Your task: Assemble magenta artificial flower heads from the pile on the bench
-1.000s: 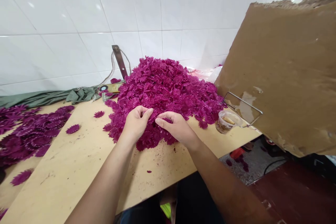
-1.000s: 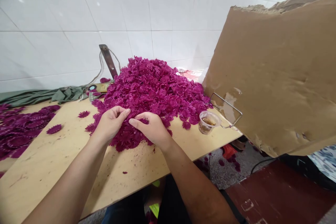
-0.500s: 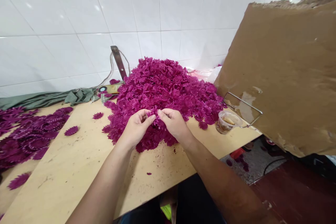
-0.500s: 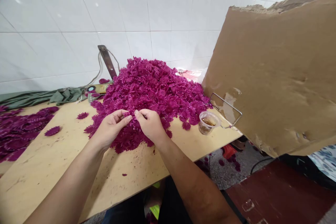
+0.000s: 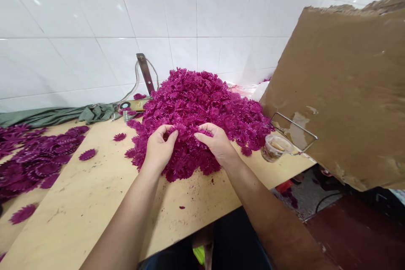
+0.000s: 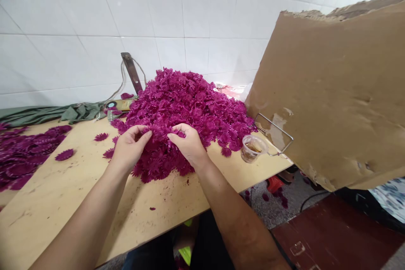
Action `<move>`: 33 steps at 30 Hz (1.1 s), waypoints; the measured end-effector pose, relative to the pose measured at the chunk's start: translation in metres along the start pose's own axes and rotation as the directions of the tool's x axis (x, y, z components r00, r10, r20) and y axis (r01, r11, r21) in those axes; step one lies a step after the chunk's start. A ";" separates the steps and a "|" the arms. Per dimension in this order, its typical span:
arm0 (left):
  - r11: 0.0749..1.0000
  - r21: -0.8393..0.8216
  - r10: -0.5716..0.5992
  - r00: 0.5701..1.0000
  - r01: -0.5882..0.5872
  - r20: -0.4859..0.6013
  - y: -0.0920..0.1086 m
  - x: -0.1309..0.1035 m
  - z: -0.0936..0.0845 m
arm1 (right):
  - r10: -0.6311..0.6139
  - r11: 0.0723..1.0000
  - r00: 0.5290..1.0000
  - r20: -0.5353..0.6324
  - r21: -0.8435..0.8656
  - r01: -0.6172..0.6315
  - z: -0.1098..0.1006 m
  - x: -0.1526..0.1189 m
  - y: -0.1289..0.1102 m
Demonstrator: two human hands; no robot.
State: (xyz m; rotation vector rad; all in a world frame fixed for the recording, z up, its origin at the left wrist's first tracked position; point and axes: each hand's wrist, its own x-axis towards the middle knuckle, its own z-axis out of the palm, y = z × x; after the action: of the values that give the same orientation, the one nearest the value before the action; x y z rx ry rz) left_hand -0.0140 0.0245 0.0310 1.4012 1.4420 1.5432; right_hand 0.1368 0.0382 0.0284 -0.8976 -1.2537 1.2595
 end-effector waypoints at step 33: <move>0.900 0.430 0.058 0.998 -0.065 0.031 -0.003 0.015 -0.007 | 0.221 0.960 0.969 0.111 0.150 -0.236 -0.003 -0.001 0.000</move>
State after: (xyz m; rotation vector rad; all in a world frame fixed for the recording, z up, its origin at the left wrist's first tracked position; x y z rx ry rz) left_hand -0.0257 0.0367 0.0340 1.7204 1.8222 1.2879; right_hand 0.1402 0.0380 0.0273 -0.8920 -1.1227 1.5798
